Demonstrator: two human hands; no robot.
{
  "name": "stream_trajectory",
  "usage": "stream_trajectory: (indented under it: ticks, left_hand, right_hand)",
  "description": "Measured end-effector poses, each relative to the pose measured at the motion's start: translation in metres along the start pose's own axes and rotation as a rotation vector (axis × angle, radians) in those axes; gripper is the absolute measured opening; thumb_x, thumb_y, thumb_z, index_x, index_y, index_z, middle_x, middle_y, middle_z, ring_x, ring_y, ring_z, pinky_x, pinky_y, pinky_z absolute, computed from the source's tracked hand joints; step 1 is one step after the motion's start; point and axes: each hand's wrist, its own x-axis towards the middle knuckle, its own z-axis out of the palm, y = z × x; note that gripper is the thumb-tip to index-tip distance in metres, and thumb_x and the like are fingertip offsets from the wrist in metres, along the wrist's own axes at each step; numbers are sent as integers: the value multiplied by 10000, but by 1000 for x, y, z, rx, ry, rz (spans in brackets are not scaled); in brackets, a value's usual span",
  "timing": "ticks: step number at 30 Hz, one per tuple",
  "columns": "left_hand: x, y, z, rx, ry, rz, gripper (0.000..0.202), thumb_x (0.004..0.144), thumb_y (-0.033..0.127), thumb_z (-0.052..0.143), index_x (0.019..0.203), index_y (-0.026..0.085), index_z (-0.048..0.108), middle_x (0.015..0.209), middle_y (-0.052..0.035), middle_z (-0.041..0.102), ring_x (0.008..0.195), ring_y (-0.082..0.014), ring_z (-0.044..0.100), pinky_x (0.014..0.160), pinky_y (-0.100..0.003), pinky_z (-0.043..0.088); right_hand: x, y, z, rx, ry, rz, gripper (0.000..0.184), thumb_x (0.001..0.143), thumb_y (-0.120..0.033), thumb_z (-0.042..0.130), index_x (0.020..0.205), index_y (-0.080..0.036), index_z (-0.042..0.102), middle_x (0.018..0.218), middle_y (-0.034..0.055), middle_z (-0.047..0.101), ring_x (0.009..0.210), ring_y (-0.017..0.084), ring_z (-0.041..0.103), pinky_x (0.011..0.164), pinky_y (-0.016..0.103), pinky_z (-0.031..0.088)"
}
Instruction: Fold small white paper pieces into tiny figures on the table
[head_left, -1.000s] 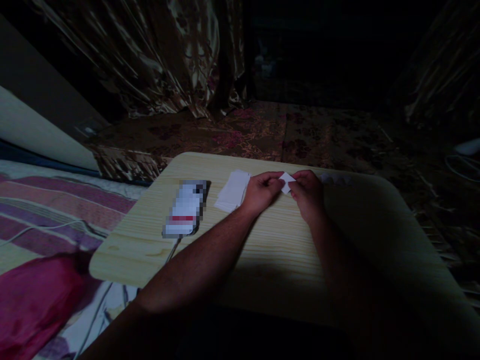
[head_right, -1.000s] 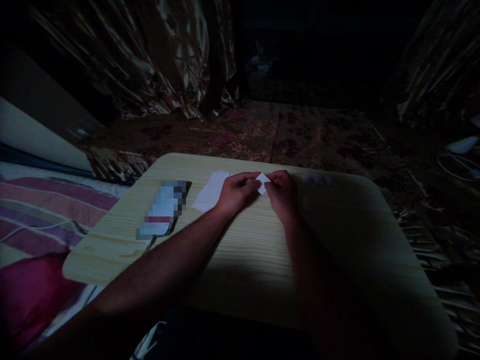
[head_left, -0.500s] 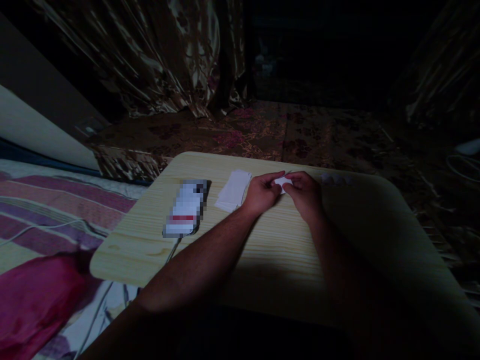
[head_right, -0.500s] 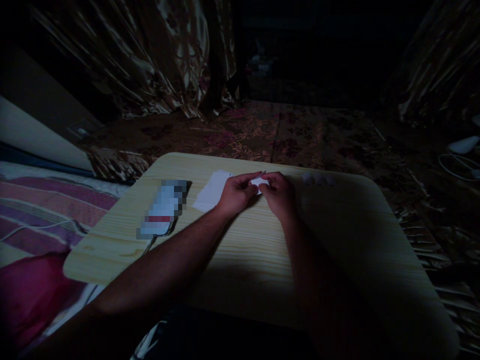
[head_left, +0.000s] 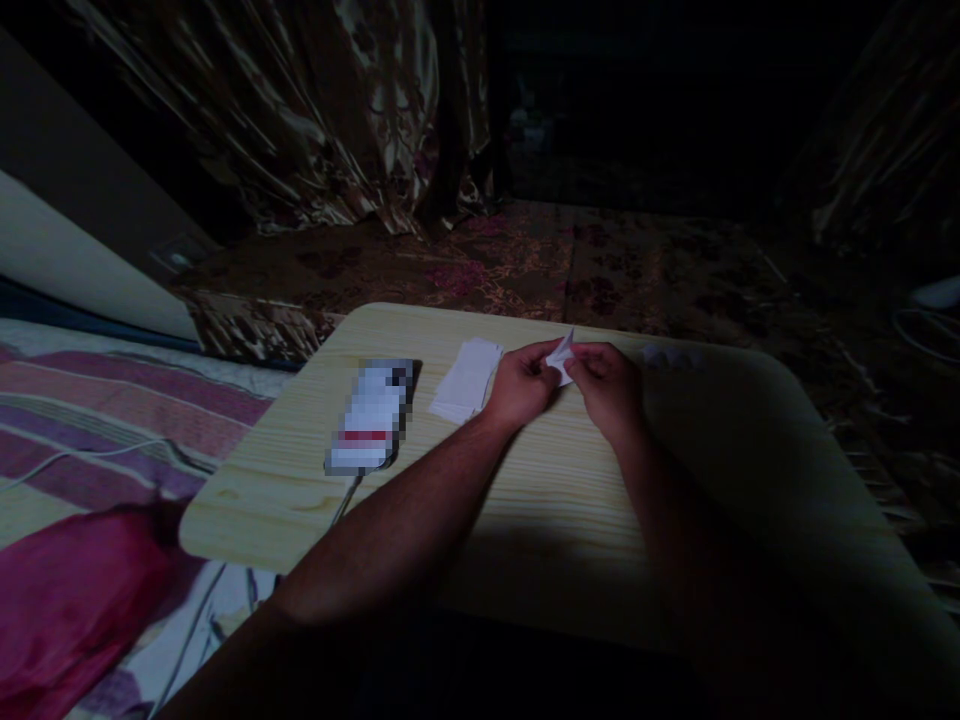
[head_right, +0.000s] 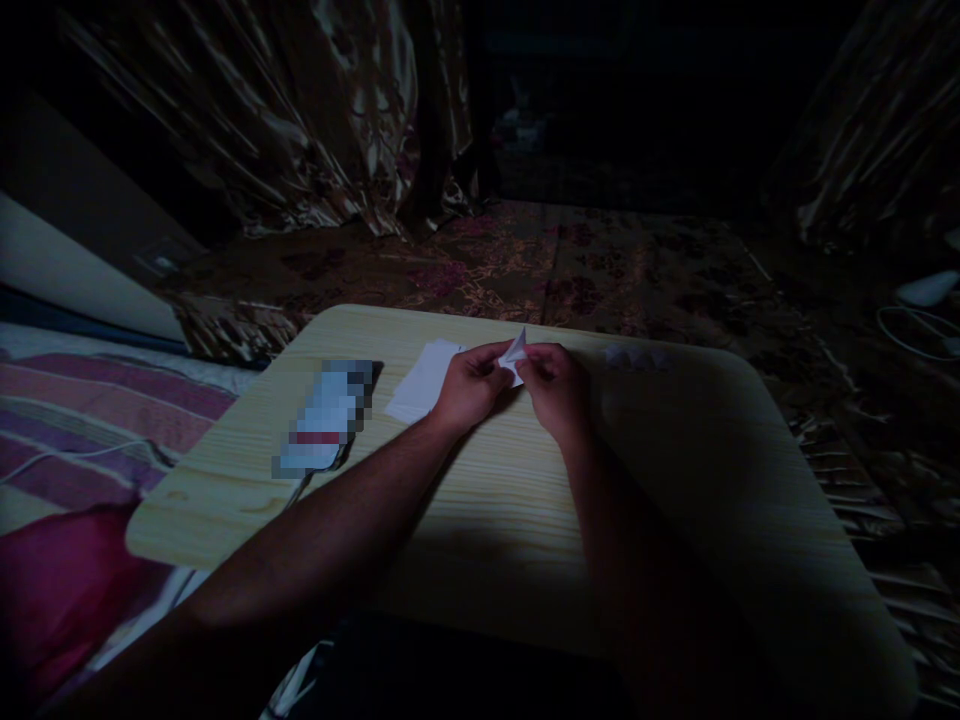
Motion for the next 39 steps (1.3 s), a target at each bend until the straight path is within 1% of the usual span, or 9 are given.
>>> stream_trajectory:
  ticks: [4, 7, 12, 15, 20, 24, 28, 34, 39]
  left_hand:
    - [0, 3, 1, -26, 20, -14, 469, 682, 114, 599, 1122, 145, 757, 841, -22, 740, 686, -124, 599, 639, -231, 472]
    - [-1, 6, 1, -42, 17, -14, 434, 675, 110, 595, 1069, 142, 772, 826, -23, 742, 705, -134, 612, 653, -234, 480]
    - [-1, 7, 1, -25, 43, -37, 407, 655, 96, 580, 1005, 145, 783, 795, -16, 738, 670, -128, 601, 620, -227, 465]
    - [0, 5, 0, -34, 59, -49, 354, 662, 118, 596, 962, 147, 783, 778, -16, 731, 655, -128, 598, 605, -226, 459]
    - [-1, 7, -1, -55, 11, -98, 253, 686, 186, 655, 902, 131, 774, 685, -11, 695, 573, -114, 560, 546, -220, 418]
    - [-1, 12, -2, -131, 6, -119, 234, 688, 188, 663, 889, 135, 771, 672, -2, 687, 558, -101, 548, 540, -216, 407]
    - [0, 12, -3, -242, -18, -139, 256, 666, 199, 705, 907, 140, 769, 663, 5, 681, 542, -91, 534, 538, -217, 394]
    - [3, 8, -5, -388, -37, -161, 247, 636, 209, 748, 876, 148, 760, 684, -7, 695, 581, -109, 571, 569, -234, 412]
    - [4, 6, -5, -440, -53, -173, 151, 642, 194, 736, 787, 154, 743, 648, -11, 682, 587, -127, 583, 599, -264, 441]
  right_hand:
    - [3, 5, -1, -5, 53, -29, 308, 825, -423, 628, 1000, -176, 682, 918, 85, 738, 767, 201, 675, 695, 323, 530]
    - [5, 9, -3, -5, 61, -7, 342, 840, -432, 595, 1051, -172, 664, 861, 75, 730, 691, 189, 656, 649, 315, 524]
    - [7, 8, -6, 55, -16, 113, 374, 816, -363, 589, 1130, -165, 638, 589, -21, 622, 535, 153, 578, 520, 258, 451]
    - [7, 5, -9, 122, -92, 167, 391, 768, -321, 610, 1118, -148, 641, 542, -40, 606, 467, 127, 516, 456, 233, 384]
    - [7, -3, -17, 89, -234, 172, 275, 753, -353, 665, 936, -149, 681, 529, -24, 626, 455, 119, 525, 449, 228, 376]
    - [7, -4, -26, 107, -311, 189, 246, 782, -347, 646, 916, -144, 690, 571, 9, 680, 465, 124, 549, 463, 234, 406]
    - [8, 1, -31, 249, -376, 236, 270, 779, -342, 671, 949, -134, 693, 601, 32, 708, 480, 140, 593, 477, 245, 435]
    - [8, 2, -31, 451, -374, 274, 360, 716, -346, 746, 1016, -153, 694, 674, 34, 726, 558, 185, 677, 505, 270, 476]
    - [7, -2, -30, 491, -348, 287, 213, 700, -300, 716, 867, -171, 691, 730, 40, 737, 577, 184, 691, 525, 284, 499]
